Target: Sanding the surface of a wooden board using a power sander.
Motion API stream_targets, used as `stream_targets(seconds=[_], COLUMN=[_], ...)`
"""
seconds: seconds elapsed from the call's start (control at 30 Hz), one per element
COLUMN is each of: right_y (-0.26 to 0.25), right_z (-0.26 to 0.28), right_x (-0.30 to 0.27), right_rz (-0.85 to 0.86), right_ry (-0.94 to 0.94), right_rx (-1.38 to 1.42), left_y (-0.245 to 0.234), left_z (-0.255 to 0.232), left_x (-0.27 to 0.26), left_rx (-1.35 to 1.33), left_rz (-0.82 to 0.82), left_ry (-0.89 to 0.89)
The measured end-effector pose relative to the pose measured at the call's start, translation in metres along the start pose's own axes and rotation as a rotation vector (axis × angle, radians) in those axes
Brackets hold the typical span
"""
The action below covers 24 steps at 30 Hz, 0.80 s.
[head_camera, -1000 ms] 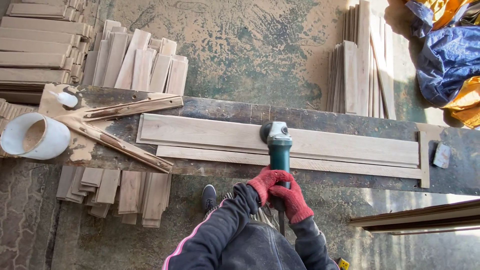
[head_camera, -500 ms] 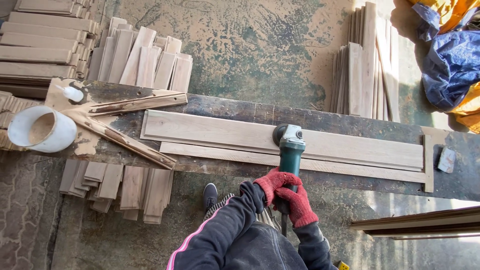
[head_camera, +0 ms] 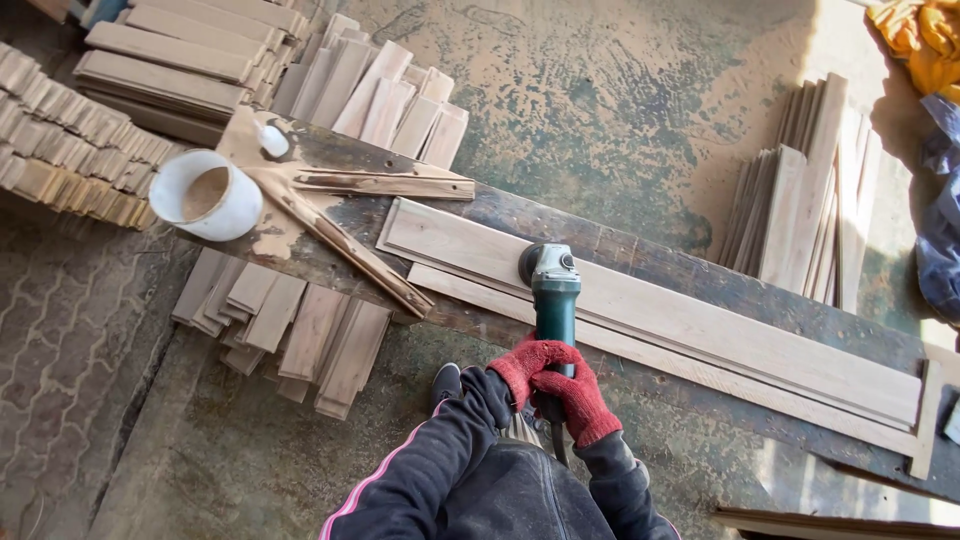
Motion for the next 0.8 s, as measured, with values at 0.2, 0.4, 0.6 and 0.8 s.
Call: stream_targets(seconds=[0.2,0.4,0.6,0.8], right_y=[0.069,0.085,0.021,-0.046], right_z=[0.012,0.015,0.006,-0.006], right_x=[0.007,-0.003,0.000,-0.012], right_rz=[0.089,0.098,-0.033,-0.165], right_ry=[-0.059,-0.028,-0.041,-0.054], right_rx=[-0.093,-0.117,-0.029,0.069], left_y=[-0.034,-0.055,-0.018,0.042], left_z=[-0.059,-0.051,-0.004,0.017], left_x=[-0.061,-0.044,-0.002,-0.026], left_rx=[-0.114,-0.165,-0.131,-0.063], left_rz=[-0.144,-0.140,-0.042,-0.048], left_ry=[-0.009,-0.015,-0.069,-0.195])
Point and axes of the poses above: each hand's wrist, its own x-axis towards the middle knuckle, its own y-axis out of the palm, z = x × y, the point moved 10 cm from there along x, towards the middle knuckle, and after that the axes turned 3 degrees about -z, right-handed, at the moved point
